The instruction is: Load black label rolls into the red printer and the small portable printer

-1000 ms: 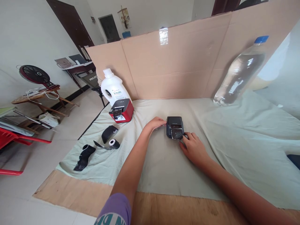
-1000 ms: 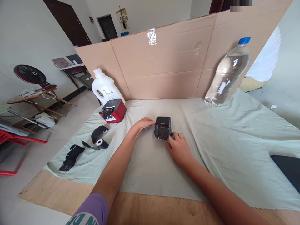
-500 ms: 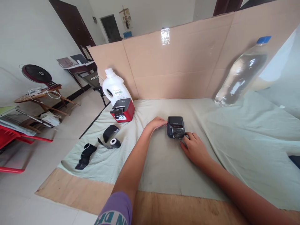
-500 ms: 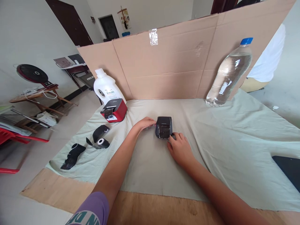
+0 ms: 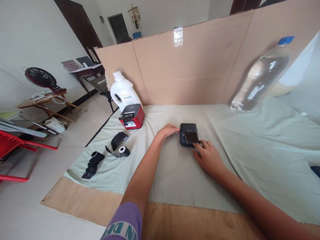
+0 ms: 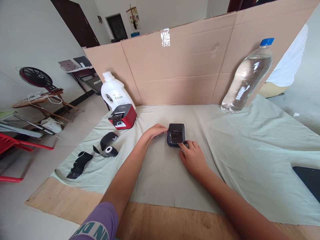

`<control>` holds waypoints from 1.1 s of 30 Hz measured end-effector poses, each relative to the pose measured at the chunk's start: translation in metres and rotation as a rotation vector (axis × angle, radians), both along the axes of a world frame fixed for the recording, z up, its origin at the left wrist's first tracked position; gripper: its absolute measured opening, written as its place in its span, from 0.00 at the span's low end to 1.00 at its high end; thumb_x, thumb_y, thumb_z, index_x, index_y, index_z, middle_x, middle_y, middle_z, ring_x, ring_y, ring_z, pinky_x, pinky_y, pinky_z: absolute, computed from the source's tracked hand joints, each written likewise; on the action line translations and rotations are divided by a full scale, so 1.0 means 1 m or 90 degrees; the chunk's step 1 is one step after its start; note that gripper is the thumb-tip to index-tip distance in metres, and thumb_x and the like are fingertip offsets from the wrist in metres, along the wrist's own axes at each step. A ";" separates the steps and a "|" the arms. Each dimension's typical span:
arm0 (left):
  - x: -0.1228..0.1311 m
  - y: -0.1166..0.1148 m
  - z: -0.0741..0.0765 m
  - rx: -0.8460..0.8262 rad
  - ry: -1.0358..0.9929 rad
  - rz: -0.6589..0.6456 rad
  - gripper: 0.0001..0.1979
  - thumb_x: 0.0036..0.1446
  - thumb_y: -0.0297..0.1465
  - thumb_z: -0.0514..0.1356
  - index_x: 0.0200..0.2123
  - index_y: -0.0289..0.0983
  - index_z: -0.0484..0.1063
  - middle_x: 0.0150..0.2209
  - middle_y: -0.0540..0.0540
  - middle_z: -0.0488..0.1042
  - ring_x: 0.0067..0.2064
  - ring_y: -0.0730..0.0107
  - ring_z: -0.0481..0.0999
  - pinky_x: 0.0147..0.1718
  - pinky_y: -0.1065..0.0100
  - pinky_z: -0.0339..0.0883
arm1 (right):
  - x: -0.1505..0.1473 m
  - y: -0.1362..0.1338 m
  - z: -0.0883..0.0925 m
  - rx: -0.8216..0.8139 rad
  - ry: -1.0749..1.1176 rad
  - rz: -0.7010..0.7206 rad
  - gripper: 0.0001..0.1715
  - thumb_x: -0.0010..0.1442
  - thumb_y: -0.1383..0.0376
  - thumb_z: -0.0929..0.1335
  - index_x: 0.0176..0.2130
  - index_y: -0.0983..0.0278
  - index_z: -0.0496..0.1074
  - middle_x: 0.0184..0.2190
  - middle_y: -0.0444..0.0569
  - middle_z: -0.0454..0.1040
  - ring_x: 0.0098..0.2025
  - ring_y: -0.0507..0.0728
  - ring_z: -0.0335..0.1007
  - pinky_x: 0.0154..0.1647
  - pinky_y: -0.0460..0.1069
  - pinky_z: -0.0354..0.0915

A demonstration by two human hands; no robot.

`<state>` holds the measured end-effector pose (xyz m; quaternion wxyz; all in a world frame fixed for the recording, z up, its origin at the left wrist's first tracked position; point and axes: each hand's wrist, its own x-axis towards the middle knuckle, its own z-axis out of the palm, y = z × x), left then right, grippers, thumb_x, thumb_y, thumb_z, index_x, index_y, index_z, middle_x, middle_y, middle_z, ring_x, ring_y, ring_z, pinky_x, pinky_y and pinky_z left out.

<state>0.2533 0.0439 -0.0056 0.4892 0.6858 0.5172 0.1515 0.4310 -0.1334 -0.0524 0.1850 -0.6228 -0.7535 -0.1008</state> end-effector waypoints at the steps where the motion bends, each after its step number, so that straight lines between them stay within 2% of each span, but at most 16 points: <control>1: 0.000 0.000 0.000 0.001 0.000 0.000 0.09 0.48 0.32 0.64 0.20 0.35 0.74 0.18 0.54 0.64 0.24 0.75 0.59 0.25 0.70 0.51 | 0.000 0.000 0.000 -0.008 0.000 -0.002 0.19 0.65 0.66 0.64 0.54 0.66 0.74 0.47 0.60 0.74 0.47 0.65 0.65 0.44 0.55 0.63; 4: -0.001 0.001 -0.001 0.002 -0.001 0.000 0.09 0.47 0.33 0.65 0.20 0.35 0.74 0.18 0.54 0.64 0.24 0.75 0.59 0.26 0.70 0.51 | 0.000 0.000 0.001 -0.024 -0.004 -0.009 0.14 0.64 0.66 0.65 0.47 0.66 0.76 0.48 0.60 0.74 0.47 0.65 0.65 0.45 0.55 0.62; 9: 0.000 0.000 0.000 -0.001 -0.005 0.003 0.09 0.46 0.34 0.66 0.20 0.35 0.74 0.17 0.53 0.63 0.24 0.75 0.59 0.25 0.70 0.51 | 0.000 0.000 0.001 -0.008 -0.008 -0.008 0.15 0.64 0.67 0.65 0.49 0.65 0.75 0.48 0.59 0.74 0.47 0.64 0.65 0.44 0.54 0.62; 15: 0.001 -0.003 0.004 -0.008 -0.009 0.000 0.08 0.49 0.30 0.63 0.20 0.34 0.74 0.17 0.53 0.63 0.23 0.75 0.58 0.25 0.71 0.51 | 0.001 0.001 -0.001 -0.004 -0.013 -0.006 0.11 0.64 0.66 0.64 0.43 0.65 0.76 0.47 0.59 0.74 0.46 0.64 0.65 0.43 0.55 0.62; 17: 0.001 -0.003 0.004 -0.008 -0.010 0.000 0.08 0.49 0.30 0.62 0.20 0.34 0.74 0.17 0.54 0.62 0.23 0.75 0.58 0.25 0.71 0.51 | 0.001 0.000 -0.001 -0.003 -0.011 -0.005 0.12 0.65 0.66 0.64 0.43 0.66 0.76 0.47 0.59 0.74 0.47 0.64 0.65 0.43 0.55 0.62; 22: 0.002 -0.003 0.004 -0.006 -0.010 0.008 0.09 0.47 0.30 0.63 0.18 0.35 0.73 0.16 0.54 0.62 0.23 0.75 0.58 0.25 0.70 0.50 | -0.001 0.000 0.000 0.010 -0.001 -0.003 0.18 0.65 0.67 0.64 0.52 0.65 0.73 0.48 0.59 0.74 0.46 0.65 0.65 0.42 0.55 0.62; 27: 0.002 -0.004 0.005 -0.006 -0.012 0.012 0.09 0.48 0.30 0.63 0.18 0.34 0.74 0.16 0.54 0.62 0.23 0.75 0.58 0.24 0.71 0.49 | 0.000 0.000 -0.001 -0.004 -0.012 -0.007 0.11 0.64 0.67 0.64 0.43 0.65 0.75 0.47 0.59 0.74 0.46 0.65 0.64 0.42 0.55 0.62; 33: 0.001 -0.005 0.006 -0.013 -0.019 0.010 0.09 0.48 0.28 0.62 0.18 0.34 0.73 0.16 0.54 0.62 0.23 0.76 0.57 0.24 0.71 0.49 | 0.000 0.000 0.000 -0.001 -0.018 -0.005 0.11 0.64 0.67 0.64 0.44 0.65 0.75 0.47 0.59 0.74 0.46 0.64 0.64 0.42 0.54 0.61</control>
